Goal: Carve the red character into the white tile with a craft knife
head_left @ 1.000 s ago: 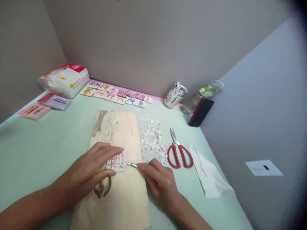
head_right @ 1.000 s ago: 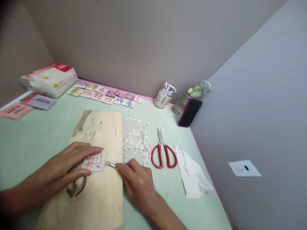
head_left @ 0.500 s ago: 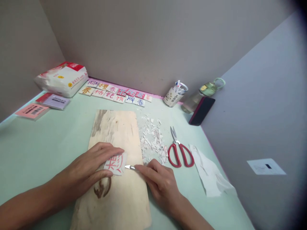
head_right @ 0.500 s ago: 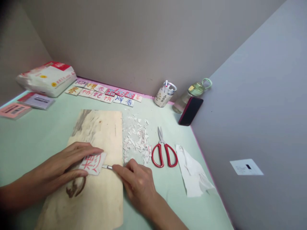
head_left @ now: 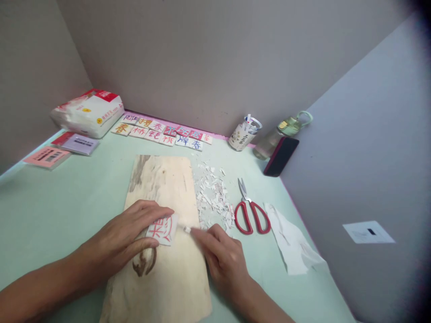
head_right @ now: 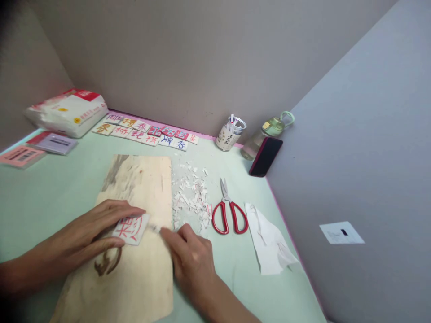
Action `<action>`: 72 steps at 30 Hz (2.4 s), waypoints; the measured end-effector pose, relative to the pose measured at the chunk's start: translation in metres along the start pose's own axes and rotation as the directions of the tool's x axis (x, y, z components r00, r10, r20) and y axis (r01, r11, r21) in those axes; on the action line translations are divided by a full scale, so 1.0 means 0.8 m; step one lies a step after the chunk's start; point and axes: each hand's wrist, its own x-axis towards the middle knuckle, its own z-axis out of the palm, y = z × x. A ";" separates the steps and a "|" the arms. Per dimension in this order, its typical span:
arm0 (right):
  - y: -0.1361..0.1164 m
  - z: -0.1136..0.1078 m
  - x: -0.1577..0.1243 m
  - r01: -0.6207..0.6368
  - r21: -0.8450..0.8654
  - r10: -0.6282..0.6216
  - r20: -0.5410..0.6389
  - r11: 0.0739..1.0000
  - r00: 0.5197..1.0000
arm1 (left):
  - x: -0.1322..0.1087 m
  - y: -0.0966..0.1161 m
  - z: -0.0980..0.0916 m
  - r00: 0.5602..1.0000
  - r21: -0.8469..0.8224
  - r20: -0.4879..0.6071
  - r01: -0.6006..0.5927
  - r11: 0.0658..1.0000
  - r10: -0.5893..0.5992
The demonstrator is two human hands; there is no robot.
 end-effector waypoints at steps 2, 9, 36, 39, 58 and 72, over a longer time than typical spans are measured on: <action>0.007 0.001 0.002 -0.048 0.011 0.048 -0.043 0.999 0.998 | -0.001 -0.001 0.000 1.000 -0.001 0.007 0.009 1.000 -0.009; 0.018 -0.006 0.011 -0.252 0.211 0.280 -0.117 0.944 0.953 | -0.006 0.002 0.002 1.000 0.025 -0.008 0.001 1.000 -0.001; 0.005 -0.047 0.012 -0.497 0.595 0.604 0.023 0.632 0.796 | 0.056 0.086 -0.037 0.981 -0.015 -0.178 0.072 0.997 -0.074; 0.009 -0.053 0.014 -0.510 0.630 0.644 0.019 0.586 0.765 | 0.071 0.100 -0.031 0.990 -0.099 -0.142 0.000 0.995 -0.014; 0.007 -0.043 0.026 0.117 0.129 -0.143 0.220 0.985 0.965 | -0.009 0.017 -0.005 0.996 -0.018 -0.083 0.033 0.999 -0.035; 0.005 -0.035 0.025 0.240 -0.030 -0.217 0.326 0.970 0.920 | -0.004 0.019 -0.009 0.999 -0.050 -0.043 0.009 0.999 -0.011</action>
